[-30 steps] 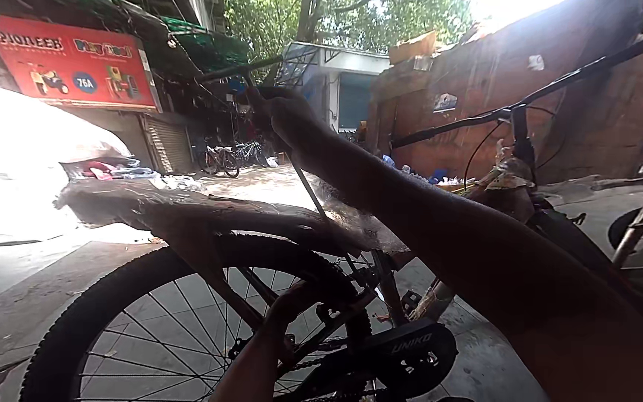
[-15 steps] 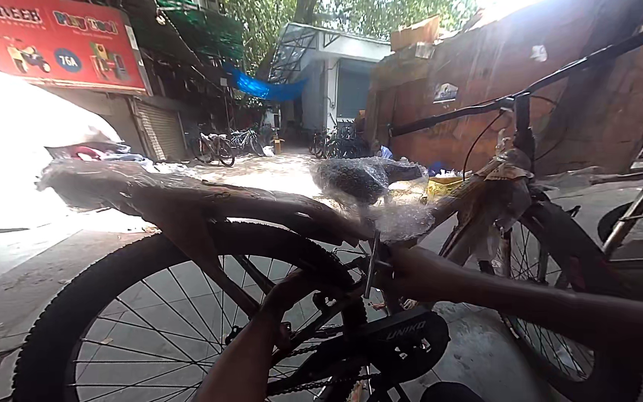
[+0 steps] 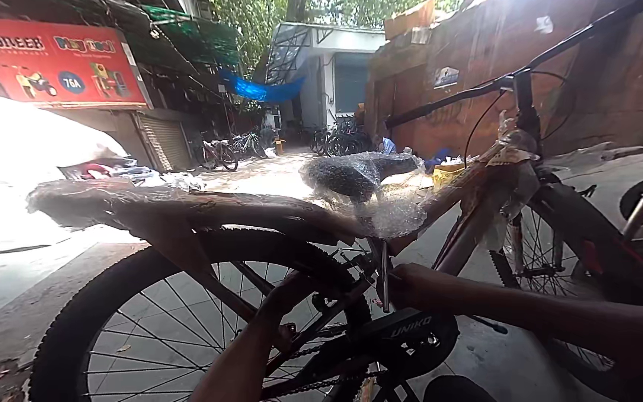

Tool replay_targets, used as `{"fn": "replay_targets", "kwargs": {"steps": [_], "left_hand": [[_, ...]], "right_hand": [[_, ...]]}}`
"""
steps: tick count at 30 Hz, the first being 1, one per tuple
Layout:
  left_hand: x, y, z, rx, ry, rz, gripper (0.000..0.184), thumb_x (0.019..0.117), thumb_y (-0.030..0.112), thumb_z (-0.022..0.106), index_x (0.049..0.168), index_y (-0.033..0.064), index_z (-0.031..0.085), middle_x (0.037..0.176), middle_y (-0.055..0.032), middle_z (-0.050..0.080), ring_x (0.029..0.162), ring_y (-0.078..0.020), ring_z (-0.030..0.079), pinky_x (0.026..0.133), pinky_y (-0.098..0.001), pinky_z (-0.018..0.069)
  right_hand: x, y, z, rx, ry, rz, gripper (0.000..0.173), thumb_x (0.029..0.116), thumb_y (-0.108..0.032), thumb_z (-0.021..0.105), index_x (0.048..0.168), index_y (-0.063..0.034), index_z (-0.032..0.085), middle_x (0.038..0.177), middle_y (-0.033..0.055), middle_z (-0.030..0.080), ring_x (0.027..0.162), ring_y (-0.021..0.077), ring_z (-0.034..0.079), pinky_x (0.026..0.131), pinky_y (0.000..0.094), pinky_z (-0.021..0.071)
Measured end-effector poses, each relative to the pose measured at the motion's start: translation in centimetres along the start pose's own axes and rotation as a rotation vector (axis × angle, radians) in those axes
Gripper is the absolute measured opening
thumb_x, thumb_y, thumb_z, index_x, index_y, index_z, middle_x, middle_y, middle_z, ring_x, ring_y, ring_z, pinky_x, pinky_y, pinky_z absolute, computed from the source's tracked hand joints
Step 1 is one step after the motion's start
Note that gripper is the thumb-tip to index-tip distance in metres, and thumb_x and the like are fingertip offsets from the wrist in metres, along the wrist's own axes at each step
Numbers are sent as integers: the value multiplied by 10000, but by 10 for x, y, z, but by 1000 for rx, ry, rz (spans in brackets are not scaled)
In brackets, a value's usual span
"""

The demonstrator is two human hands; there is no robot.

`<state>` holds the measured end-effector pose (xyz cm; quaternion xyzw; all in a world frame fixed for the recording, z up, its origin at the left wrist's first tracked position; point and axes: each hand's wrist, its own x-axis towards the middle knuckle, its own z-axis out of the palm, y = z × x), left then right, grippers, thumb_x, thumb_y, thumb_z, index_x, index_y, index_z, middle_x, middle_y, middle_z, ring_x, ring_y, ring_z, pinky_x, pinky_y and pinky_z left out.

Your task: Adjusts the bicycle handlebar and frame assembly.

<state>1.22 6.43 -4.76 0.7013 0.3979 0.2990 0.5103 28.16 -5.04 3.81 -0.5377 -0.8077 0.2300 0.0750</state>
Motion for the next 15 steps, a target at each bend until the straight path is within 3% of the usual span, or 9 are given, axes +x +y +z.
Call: {"fn": "replay_targets", "kwargs": {"steps": [5, 8, 11, 12, 14, 15], "left_hand": [[-8, 17, 7, 21, 5, 18, 364, 758, -16, 846, 1084, 60, 704, 977, -48, 718, 878, -137, 669, 819, -343, 552], [-12, 17, 6, -32, -26, 10, 388, 767, -22, 834, 1118, 64, 693, 987, -59, 718, 858, -144, 676, 785, -336, 567], [-14, 8, 3, 86, 33, -4, 492, 738, 169, 907, 1178, 107, 695, 1073, -66, 715, 952, -182, 680, 835, -400, 566], [-18, 8, 5, 166, 105, -25, 572, 713, 255, 938, 1212, 121, 691, 1131, -78, 712, 1013, -204, 685, 881, -431, 571], [-41, 18, 13, 391, 273, -80, 780, 684, 497, 926, 1333, 171, 641, 1310, -84, 644, 1222, -249, 606, 1034, -511, 500], [-56, 22, 22, 528, 390, -66, 793, 684, 585, 891, 1325, 180, 659, 1299, -85, 659, 1216, -268, 616, 1028, -540, 497]], "right_hand": [[-1, 4, 4, -117, 42, -113, 186, 1051, -166, 560, 975, -79, 706, 828, 41, 656, 779, 164, 613, 750, 401, 491], [2, 17, 12, -73, 75, -157, 198, 1053, -179, 535, 977, -99, 699, 818, 30, 647, 766, 157, 610, 735, 397, 491], [3, 23, 18, -28, 73, -145, 202, 1060, -190, 519, 1037, -101, 699, 868, 50, 656, 811, 183, 621, 775, 425, 498], [3, 23, 20, -22, 73, -141, 207, 1061, -191, 512, 1048, -99, 697, 879, 54, 658, 821, 188, 622, 781, 428, 497], [3, 22, 20, -21, 90, -158, 207, 1059, -178, 510, 1039, -98, 700, 887, 54, 670, 833, 189, 630, 790, 430, 501], [4, 22, 21, -18, 99, -170, 205, 1059, -169, 512, 1035, -96, 702, 878, 55, 667, 821, 191, 626, 778, 429, 494]]}}
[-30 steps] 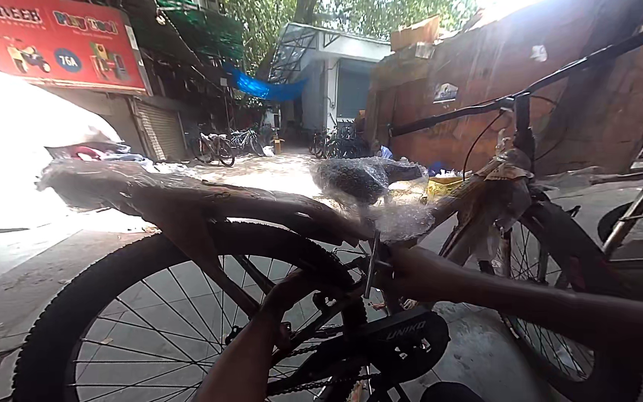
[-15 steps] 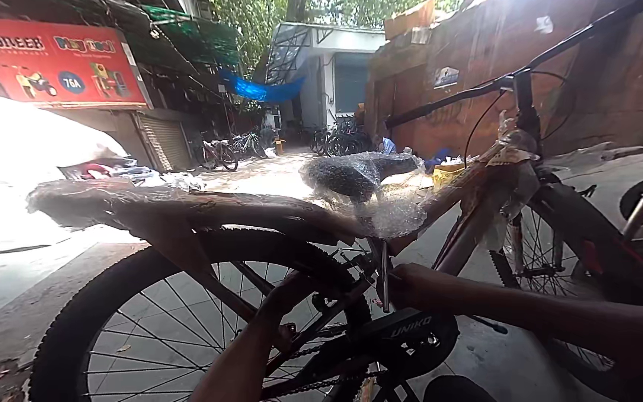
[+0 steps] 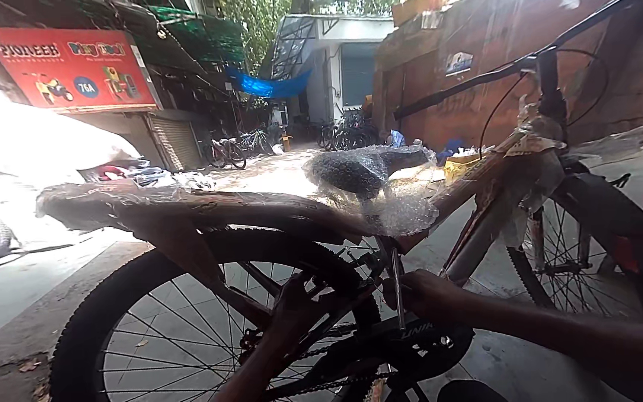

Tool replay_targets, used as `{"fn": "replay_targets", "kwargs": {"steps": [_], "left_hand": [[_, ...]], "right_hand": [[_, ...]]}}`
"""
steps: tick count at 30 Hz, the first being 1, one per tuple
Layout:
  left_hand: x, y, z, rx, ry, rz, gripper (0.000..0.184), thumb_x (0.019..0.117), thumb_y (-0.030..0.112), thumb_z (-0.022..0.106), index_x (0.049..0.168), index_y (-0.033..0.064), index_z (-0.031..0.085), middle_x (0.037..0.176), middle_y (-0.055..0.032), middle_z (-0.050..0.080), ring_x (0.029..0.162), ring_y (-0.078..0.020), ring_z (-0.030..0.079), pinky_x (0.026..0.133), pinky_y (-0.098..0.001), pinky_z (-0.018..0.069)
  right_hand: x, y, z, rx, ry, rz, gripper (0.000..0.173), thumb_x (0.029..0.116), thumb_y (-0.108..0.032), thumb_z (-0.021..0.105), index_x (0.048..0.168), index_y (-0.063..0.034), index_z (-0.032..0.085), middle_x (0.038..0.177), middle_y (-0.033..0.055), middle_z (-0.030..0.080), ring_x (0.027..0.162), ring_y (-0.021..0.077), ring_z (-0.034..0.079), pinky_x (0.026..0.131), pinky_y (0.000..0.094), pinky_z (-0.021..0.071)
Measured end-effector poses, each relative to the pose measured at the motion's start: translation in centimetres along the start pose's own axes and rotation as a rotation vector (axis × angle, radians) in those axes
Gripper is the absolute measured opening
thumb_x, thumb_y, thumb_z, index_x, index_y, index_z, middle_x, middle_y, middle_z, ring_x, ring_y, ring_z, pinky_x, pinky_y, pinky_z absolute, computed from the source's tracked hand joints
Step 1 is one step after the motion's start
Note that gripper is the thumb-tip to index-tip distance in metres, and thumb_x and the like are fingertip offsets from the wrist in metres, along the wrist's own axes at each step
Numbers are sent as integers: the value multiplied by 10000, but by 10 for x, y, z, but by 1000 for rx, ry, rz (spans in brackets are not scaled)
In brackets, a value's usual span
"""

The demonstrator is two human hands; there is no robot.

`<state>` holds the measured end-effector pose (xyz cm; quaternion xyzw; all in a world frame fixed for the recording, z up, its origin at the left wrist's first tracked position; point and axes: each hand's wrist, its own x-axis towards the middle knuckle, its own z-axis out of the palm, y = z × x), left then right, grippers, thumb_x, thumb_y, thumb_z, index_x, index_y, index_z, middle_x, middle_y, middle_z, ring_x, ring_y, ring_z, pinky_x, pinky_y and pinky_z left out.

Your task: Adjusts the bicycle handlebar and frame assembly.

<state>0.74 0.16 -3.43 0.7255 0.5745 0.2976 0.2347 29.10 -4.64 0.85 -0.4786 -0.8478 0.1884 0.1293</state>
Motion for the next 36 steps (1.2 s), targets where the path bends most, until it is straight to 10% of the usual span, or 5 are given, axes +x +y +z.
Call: {"fn": "replay_targets", "kwargs": {"steps": [3, 7, 9, 18, 36], "left_hand": [[-31, 0, 15, 355, 457, 385, 621, 731, 663, 771, 1092, 158, 761, 1111, -37, 727, 1065, -245, 680, 915, -508, 564], [-5, 16, 24, 655, 299, 705, 1035, 706, 765, 722, 1445, 57, 570, 1504, -162, 538, 1447, -338, 445, 1219, -545, 294], [16, 40, 19, 782, 18, 556, 1261, 644, 815, 751, 1569, 41, 386, 1621, -170, 383, 1525, -328, 308, 1259, -519, 173], [81, 102, 7, 838, -693, 324, 1462, 502, 757, 882, 1652, 240, 142, 1247, -196, 666, 1131, -358, 651, 955, -627, 499], [100, 103, 16, 717, -663, 189, 1431, 562, 511, 963, 1661, 309, 70, 1285, -245, 624, 1113, -390, 634, 873, -625, 513]], "right_hand": [[1, 6, 6, -7, 51, -52, 193, 1048, -173, 522, 997, -126, 702, 835, 17, 664, 772, 153, 625, 722, 393, 501], [1, 8, 9, -1, 73, -55, 195, 1053, -198, 537, 975, -145, 708, 807, -9, 650, 741, 117, 616, 697, 356, 507], [0, 6, 8, 15, 68, -30, 198, 1055, -205, 537, 975, -134, 704, 797, 1, 637, 734, 128, 607, 695, 358, 500], [1, 3, 3, 82, 24, 9, 197, 1054, -174, 514, 997, -113, 692, 832, 10, 640, 766, 126, 608, 726, 354, 499], [-2, 12, 6, 198, 81, 42, 168, 1027, -166, 552, 920, -142, 680, 763, -16, 622, 693, 97, 597, 652, 319, 503]]}}
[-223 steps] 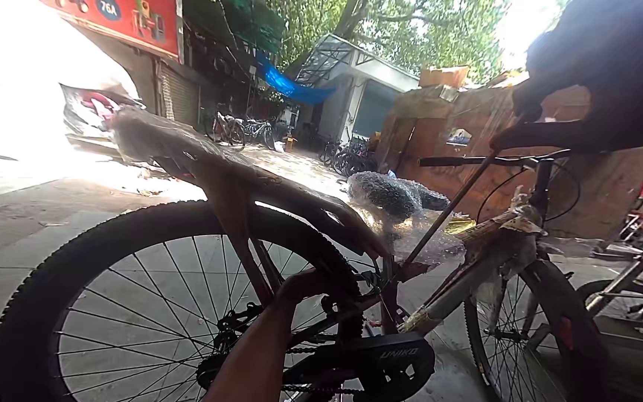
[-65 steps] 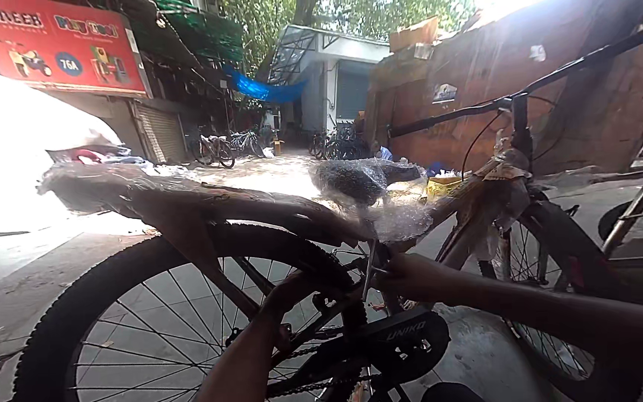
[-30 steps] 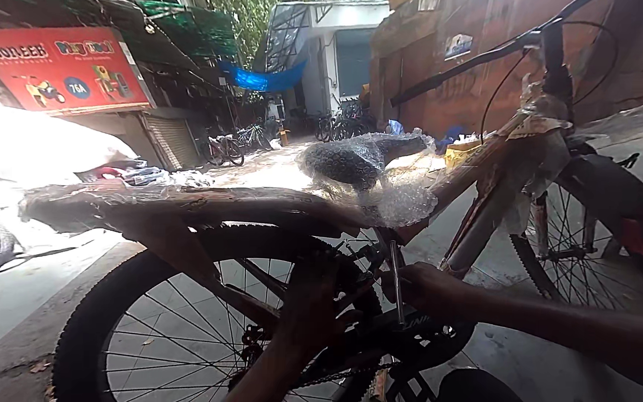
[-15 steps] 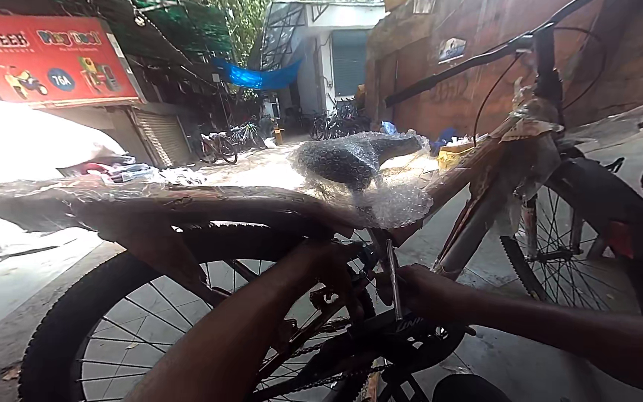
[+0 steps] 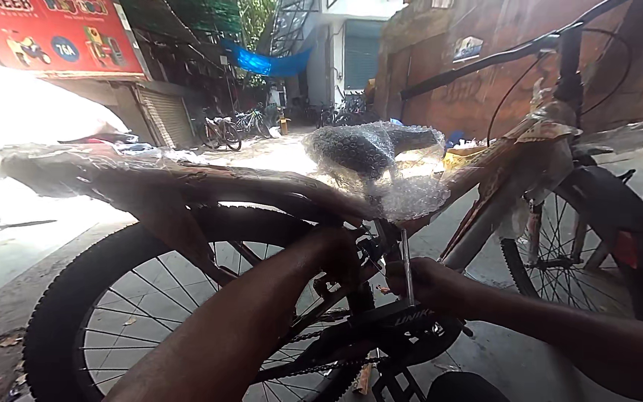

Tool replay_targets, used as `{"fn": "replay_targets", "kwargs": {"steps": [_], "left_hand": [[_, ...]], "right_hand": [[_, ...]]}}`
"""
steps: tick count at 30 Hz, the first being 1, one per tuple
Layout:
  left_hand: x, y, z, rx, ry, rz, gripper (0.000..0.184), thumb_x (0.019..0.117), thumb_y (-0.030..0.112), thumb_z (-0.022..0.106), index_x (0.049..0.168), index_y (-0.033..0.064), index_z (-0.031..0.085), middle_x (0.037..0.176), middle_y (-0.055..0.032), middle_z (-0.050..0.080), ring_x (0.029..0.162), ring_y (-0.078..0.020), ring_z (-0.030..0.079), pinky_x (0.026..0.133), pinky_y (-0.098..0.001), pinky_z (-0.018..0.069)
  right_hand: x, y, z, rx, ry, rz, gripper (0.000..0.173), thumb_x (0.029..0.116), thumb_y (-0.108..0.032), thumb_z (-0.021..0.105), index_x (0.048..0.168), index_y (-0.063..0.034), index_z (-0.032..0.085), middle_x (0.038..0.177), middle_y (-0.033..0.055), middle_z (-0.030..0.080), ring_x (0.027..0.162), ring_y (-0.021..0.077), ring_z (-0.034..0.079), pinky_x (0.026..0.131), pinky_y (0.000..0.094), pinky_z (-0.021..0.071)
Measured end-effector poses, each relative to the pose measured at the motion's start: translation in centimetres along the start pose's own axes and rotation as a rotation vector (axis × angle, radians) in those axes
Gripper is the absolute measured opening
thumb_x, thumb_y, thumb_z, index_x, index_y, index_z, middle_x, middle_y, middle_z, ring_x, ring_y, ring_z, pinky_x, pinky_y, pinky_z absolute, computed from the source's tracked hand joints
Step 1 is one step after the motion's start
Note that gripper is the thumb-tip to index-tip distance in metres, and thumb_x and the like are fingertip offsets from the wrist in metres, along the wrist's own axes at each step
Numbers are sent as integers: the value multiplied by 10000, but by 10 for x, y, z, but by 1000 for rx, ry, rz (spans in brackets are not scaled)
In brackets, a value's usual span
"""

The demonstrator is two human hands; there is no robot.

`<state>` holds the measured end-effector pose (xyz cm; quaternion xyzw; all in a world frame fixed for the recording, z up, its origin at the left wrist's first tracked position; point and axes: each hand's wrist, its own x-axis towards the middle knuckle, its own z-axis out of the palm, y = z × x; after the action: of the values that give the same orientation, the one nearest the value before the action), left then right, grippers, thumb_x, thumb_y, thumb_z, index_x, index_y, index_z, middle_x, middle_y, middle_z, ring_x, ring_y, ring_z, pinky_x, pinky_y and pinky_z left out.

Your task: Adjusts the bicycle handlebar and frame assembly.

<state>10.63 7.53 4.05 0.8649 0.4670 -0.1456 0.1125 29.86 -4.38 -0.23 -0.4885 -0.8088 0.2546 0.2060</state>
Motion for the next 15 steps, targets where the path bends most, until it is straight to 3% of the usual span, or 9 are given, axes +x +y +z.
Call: {"fn": "replay_targets", "kwargs": {"steps": [3, 5, 8, 12, 15], "left_hand": [[-4, -1, -1, -60, 4, 58, 1297, 617, 438, 961, 1646, 351, 175, 1377, -213, 583, 1186, -375, 601, 910, -620, 497], [-7, -3, -1, -71, 9, 95, 1206, 649, 437, 954, 1629, 299, 266, 1435, -191, 558, 1243, -367, 580, 959, -627, 479], [-7, -7, 0, -34, 21, 132, 1193, 668, 512, 931, 1631, 251, 277, 1492, -193, 514, 1323, -376, 529, 1034, -634, 437], [-2, -11, 0, 9, 23, 145, 1224, 647, 585, 914, 1636, 277, 261, 1459, -198, 544, 1292, -378, 552, 1016, -641, 446], [-7, -10, 0, 5, 41, 173, 1161, 647, 533, 928, 1608, 272, 331, 1338, -200, 620, 1202, -370, 601, 956, -637, 474]], "right_hand": [[-2, 0, 1, 29, -1, 12, 168, 1020, -177, 549, 908, -144, 670, 760, -17, 601, 704, 91, 579, 657, 313, 487], [-3, 3, 1, 41, -19, 8, 168, 1017, -192, 547, 904, -147, 663, 773, -18, 605, 714, 89, 582, 663, 312, 488], [-6, 11, 3, 80, -38, 8, 176, 1019, -234, 539, 928, -155, 667, 784, -28, 597, 704, 83, 562, 653, 303, 469], [-12, 8, 4, 255, -65, 66, 219, 1070, -223, 508, 986, -108, 675, 716, -15, 565, 591, 71, 504, 571, 239, 436], [-16, 2, 0, 350, -89, 122, 234, 1081, -230, 497, 1043, -92, 682, 735, 6, 612, 600, 75, 537, 575, 228, 447]]}}
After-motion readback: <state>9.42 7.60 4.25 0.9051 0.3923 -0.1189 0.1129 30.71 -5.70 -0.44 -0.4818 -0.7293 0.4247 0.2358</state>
